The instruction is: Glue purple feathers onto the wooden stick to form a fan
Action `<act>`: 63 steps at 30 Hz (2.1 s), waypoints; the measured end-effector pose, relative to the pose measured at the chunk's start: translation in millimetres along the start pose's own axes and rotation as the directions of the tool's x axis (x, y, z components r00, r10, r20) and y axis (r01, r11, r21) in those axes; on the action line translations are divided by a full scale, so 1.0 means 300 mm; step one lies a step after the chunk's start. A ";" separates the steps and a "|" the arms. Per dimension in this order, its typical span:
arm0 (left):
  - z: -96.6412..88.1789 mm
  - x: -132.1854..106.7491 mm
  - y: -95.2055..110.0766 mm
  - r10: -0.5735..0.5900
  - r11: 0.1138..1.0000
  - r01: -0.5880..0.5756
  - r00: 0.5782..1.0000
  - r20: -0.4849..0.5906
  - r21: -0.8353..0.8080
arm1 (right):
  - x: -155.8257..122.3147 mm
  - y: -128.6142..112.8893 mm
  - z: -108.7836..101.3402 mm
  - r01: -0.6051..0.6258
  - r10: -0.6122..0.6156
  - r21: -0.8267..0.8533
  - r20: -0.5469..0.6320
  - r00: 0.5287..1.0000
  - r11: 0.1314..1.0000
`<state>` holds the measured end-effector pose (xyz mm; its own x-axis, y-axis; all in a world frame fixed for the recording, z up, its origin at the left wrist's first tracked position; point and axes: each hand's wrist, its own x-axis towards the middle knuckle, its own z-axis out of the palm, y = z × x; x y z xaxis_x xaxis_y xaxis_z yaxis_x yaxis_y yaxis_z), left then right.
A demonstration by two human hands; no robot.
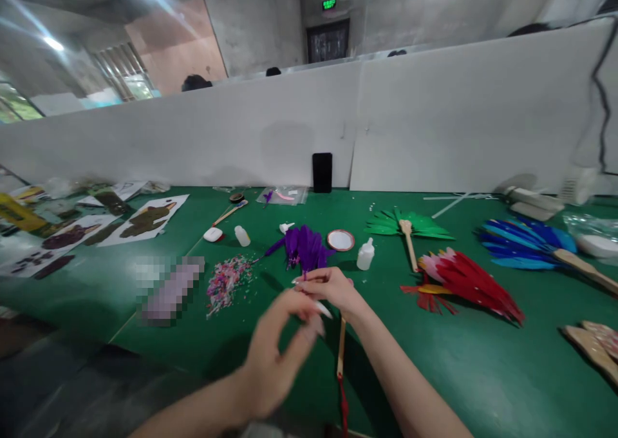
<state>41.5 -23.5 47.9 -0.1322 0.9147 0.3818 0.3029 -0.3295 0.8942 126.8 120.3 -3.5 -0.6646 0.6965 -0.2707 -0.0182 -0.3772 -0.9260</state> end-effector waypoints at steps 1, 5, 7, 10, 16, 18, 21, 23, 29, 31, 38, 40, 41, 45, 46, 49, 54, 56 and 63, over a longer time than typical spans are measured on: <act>-0.029 0.083 -0.031 -0.020 0.998 0.023 0.999 -0.042 0.064 | -0.001 -0.003 0.003 0.001 -0.001 0.016 -0.005 1.000 1.000; -0.129 0.304 -0.172 -0.145 0.970 0.166 0.982 -0.125 0.177 | -0.013 -0.018 0.014 -0.023 0.023 0.046 0.011 1.000 0.999; -0.147 0.349 -0.219 -0.185 0.952 0.165 0.981 0.056 0.257 | -0.016 -0.020 0.016 -0.029 0.029 0.054 0.014 0.999 0.998; -0.134 0.373 -0.258 -0.150 0.927 0.030 0.943 0.296 0.373 | -0.012 -0.014 0.011 -0.032 0.031 0.047 0.011 0.999 0.998; -0.094 0.372 -0.315 -0.122 0.938 0.051 0.975 0.188 0.342 | -0.007 -0.014 -0.005 -0.067 0.068 -0.029 0.023 0.997 0.997; -0.093 0.363 -0.329 -0.139 0.950 0.091 0.980 0.144 0.299 | -0.010 -0.020 -0.001 -0.071 0.073 -0.045 0.034 0.997 0.996; -0.097 0.346 -0.338 -0.171 0.959 0.137 0.978 0.121 0.249 | -0.014 -0.028 0.013 -0.069 0.070 -0.073 0.007 0.998 0.995; -0.101 0.336 -0.340 -0.208 0.959 0.178 0.971 0.120 0.221 | -0.016 -0.028 0.024 -0.057 0.056 -0.090 -0.010 0.998 0.994; -0.114 0.324 -0.340 -0.239 0.949 0.196 0.958 0.158 0.249 | -0.017 -0.012 0.038 -0.038 0.039 -0.105 0.003 0.999 0.994; -0.116 0.325 -0.340 -0.201 0.951 0.155 0.967 0.155 0.269 | -0.016 -0.005 0.035 -0.046 0.045 -0.105 -0.004 0.999 0.993; -0.109 0.327 -0.337 -0.132 0.952 0.106 0.988 0.074 0.288 | -0.006 0.007 0.028 -0.066 0.066 -0.036 -0.003 0.998 0.997; -0.106 0.326 -0.334 -0.143 0.955 0.124 0.988 0.052 0.270 | -0.005 0.007 0.033 -0.069 0.068 -0.048 -0.027 0.997 0.996; -0.105 0.325 -0.333 -0.149 0.956 0.132 0.988 0.043 0.261 | -0.005 0.007 0.035 -0.065 0.062 -0.059 -0.044 0.997 0.996; -0.103 0.322 -0.330 -0.166 0.960 0.151 0.985 0.044 0.234 | -0.007 0.002 0.039 -0.028 0.020 -0.098 -0.083 0.996 0.995; -0.103 0.322 -0.331 -0.167 0.963 0.149 0.984 0.063 0.225 | -0.007 -0.001 0.038 -0.026 0.018 -0.097 -0.075 0.997 0.995; -0.104 0.325 -0.336 -0.201 0.973 0.176 0.965 0.169 0.152 | -0.009 -0.008 0.032 -0.045 0.044 -0.050 -0.026 0.999 0.998; -0.102 0.333 -0.344 -0.316 0.949 0.313 0.923 0.220 0.047 | -0.016 -0.017 0.028 -0.093 0.093 -0.002 0.049 0.994 0.996; -0.102 0.335 -0.342 -0.334 0.940 0.341 0.913 0.232 0.015 | -0.020 -0.019 0.029 -0.096 0.097 -0.007 0.075 0.992 0.995; -0.105 0.337 -0.335 -0.348 0.911 0.386 0.908 0.234 -0.147 | -0.027 -0.028 0.031 -0.110 0.103 0.056 0.113 0.988 0.992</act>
<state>-32.0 94.6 4.0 -0.0043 0.9998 -0.0188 0.0865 0.0191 0.9961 125.3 112.2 9.0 -0.7428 0.5806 -0.3334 0.0132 -0.4852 -0.8743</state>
